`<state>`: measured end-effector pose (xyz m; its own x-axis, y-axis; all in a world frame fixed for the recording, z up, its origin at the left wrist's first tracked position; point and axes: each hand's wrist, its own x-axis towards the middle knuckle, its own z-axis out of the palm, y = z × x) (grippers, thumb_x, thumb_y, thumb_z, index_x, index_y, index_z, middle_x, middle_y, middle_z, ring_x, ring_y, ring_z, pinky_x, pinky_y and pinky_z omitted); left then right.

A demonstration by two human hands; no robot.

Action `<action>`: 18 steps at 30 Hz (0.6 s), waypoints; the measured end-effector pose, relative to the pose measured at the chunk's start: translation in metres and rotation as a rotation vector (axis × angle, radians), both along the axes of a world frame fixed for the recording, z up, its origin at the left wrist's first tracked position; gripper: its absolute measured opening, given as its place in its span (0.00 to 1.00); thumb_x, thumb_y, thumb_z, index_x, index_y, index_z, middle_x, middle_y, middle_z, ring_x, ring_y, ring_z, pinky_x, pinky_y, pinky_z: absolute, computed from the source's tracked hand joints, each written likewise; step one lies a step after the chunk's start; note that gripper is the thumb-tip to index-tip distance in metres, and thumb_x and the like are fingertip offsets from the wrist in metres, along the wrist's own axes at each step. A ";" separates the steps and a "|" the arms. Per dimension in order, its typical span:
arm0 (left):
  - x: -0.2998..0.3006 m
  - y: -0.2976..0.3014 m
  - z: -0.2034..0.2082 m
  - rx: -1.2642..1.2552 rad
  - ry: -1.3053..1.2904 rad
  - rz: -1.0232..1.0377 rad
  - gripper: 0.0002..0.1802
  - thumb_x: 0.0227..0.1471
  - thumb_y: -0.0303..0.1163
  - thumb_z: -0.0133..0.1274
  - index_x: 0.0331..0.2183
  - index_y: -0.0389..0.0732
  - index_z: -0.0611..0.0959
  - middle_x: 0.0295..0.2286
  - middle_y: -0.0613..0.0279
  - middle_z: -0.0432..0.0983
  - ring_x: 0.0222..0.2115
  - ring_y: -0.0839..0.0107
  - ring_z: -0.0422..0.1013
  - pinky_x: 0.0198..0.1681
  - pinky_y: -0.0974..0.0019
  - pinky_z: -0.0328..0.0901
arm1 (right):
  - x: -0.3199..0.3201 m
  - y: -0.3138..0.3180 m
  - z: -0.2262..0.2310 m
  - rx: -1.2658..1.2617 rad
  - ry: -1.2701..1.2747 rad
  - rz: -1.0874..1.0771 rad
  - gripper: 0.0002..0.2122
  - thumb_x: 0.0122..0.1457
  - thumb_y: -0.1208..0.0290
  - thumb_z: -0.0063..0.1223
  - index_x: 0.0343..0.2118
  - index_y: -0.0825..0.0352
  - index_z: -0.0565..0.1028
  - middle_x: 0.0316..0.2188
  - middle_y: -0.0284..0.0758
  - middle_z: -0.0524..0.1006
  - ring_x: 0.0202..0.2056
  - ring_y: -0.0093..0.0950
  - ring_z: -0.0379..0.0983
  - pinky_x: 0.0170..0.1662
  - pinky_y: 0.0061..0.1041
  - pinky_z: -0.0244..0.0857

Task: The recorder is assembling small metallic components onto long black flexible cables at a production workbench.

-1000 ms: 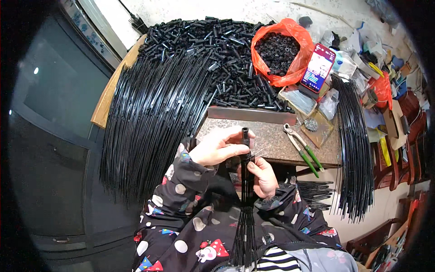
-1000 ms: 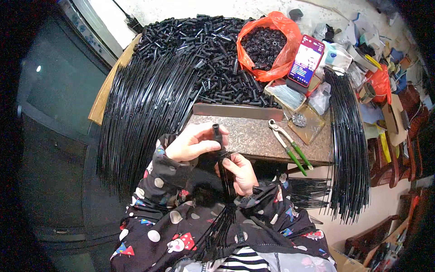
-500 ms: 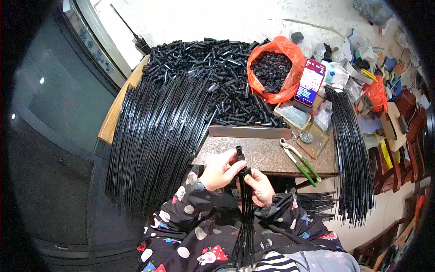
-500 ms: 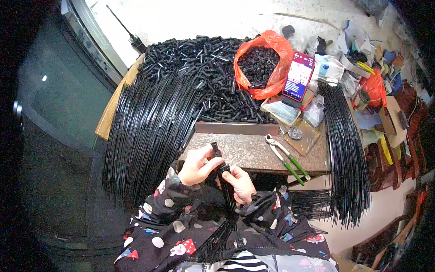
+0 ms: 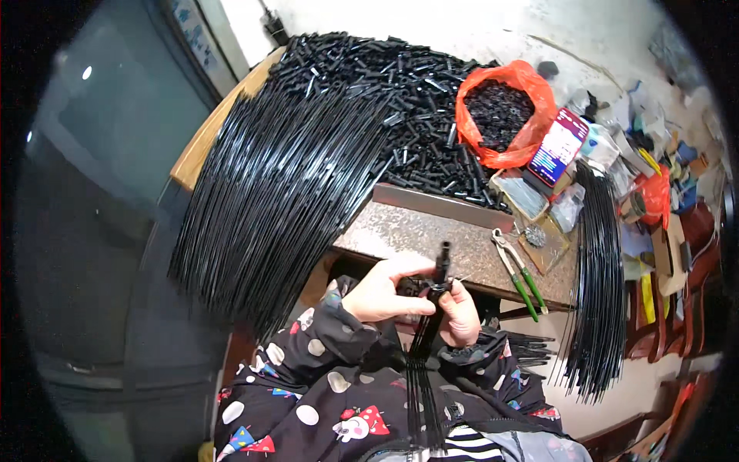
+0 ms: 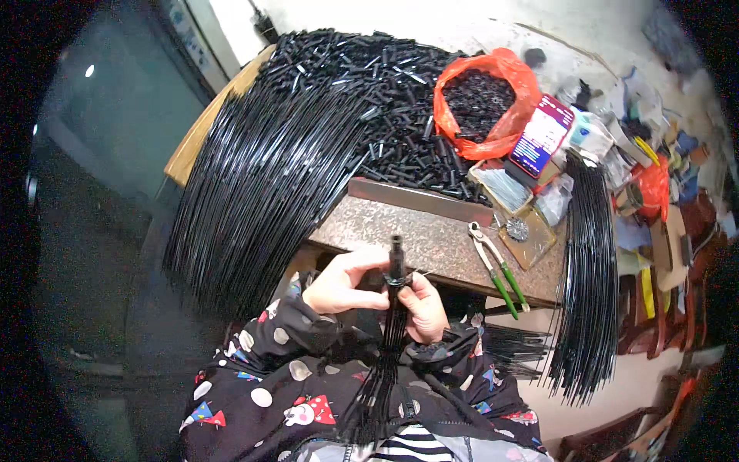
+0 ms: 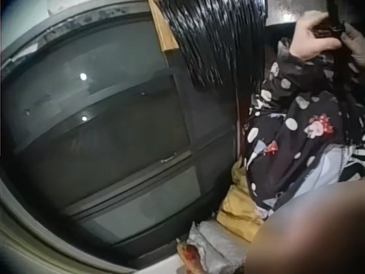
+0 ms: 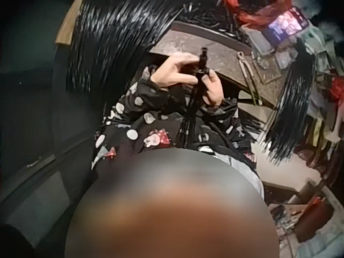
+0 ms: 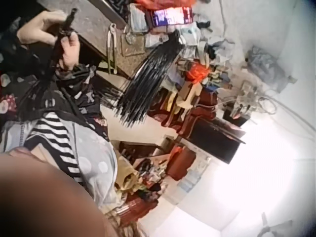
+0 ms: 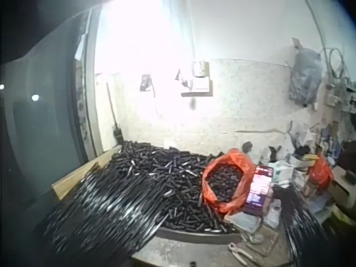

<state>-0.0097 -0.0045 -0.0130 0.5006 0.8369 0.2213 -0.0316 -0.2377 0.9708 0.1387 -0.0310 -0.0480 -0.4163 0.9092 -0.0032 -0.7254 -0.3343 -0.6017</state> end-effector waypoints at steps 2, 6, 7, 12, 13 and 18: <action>0.007 -0.001 -0.003 0.171 -0.009 0.099 0.21 0.27 0.29 0.55 0.30 0.34 0.70 0.27 0.58 0.66 0.30 0.68 0.63 0.36 0.71 0.56 | 0.003 0.000 0.001 0.011 0.040 0.026 0.09 0.46 0.71 0.43 0.30 0.67 0.63 0.24 0.33 0.68 0.26 0.24 0.65 0.30 0.25 0.62; 0.013 -0.001 -0.002 0.289 -0.006 0.151 0.18 0.28 0.26 0.53 0.28 0.34 0.70 0.26 0.57 0.65 0.28 0.67 0.63 0.32 0.70 0.58 | 0.007 0.000 0.003 0.002 0.009 0.065 0.10 0.46 0.70 0.42 0.32 0.66 0.63 0.23 0.35 0.67 0.26 0.28 0.66 0.32 0.32 0.63; 0.013 0.001 -0.002 0.307 -0.012 0.111 0.17 0.28 0.25 0.53 0.28 0.34 0.70 0.25 0.58 0.65 0.28 0.68 0.63 0.32 0.70 0.58 | 0.008 0.000 0.003 -0.003 0.006 0.071 0.10 0.46 0.70 0.42 0.32 0.66 0.63 0.22 0.36 0.67 0.26 0.28 0.66 0.32 0.32 0.63; 0.014 0.004 -0.007 0.292 -0.078 0.062 0.16 0.29 0.21 0.52 0.28 0.34 0.70 0.25 0.59 0.64 0.27 0.71 0.63 0.30 0.73 0.58 | 0.007 -0.001 0.006 0.044 0.015 0.081 0.10 0.46 0.69 0.42 0.31 0.66 0.63 0.21 0.35 0.67 0.25 0.27 0.65 0.32 0.35 0.63; 0.016 0.003 -0.008 0.164 -0.198 0.024 0.14 0.29 0.21 0.51 0.27 0.34 0.70 0.25 0.60 0.64 0.27 0.71 0.62 0.32 0.72 0.56 | 0.006 -0.004 0.007 0.046 -0.011 0.051 0.12 0.46 0.68 0.42 0.33 0.66 0.62 0.21 0.35 0.67 0.24 0.26 0.65 0.30 0.28 0.61; 0.020 0.002 -0.013 -0.197 -0.454 -0.127 0.16 0.29 0.19 0.51 0.29 0.36 0.68 0.29 0.61 0.63 0.27 0.77 0.62 0.29 0.75 0.58 | 0.009 -0.003 0.003 0.052 -0.007 0.053 0.12 0.46 0.67 0.43 0.33 0.66 0.63 0.22 0.35 0.68 0.23 0.26 0.65 0.28 0.22 0.60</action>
<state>0.0098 -0.0024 -0.0258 0.4914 0.8233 0.2840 -0.4772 -0.0182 0.8786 0.1473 -0.0342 -0.0450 -0.4643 0.8847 0.0406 -0.7030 -0.3402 -0.6246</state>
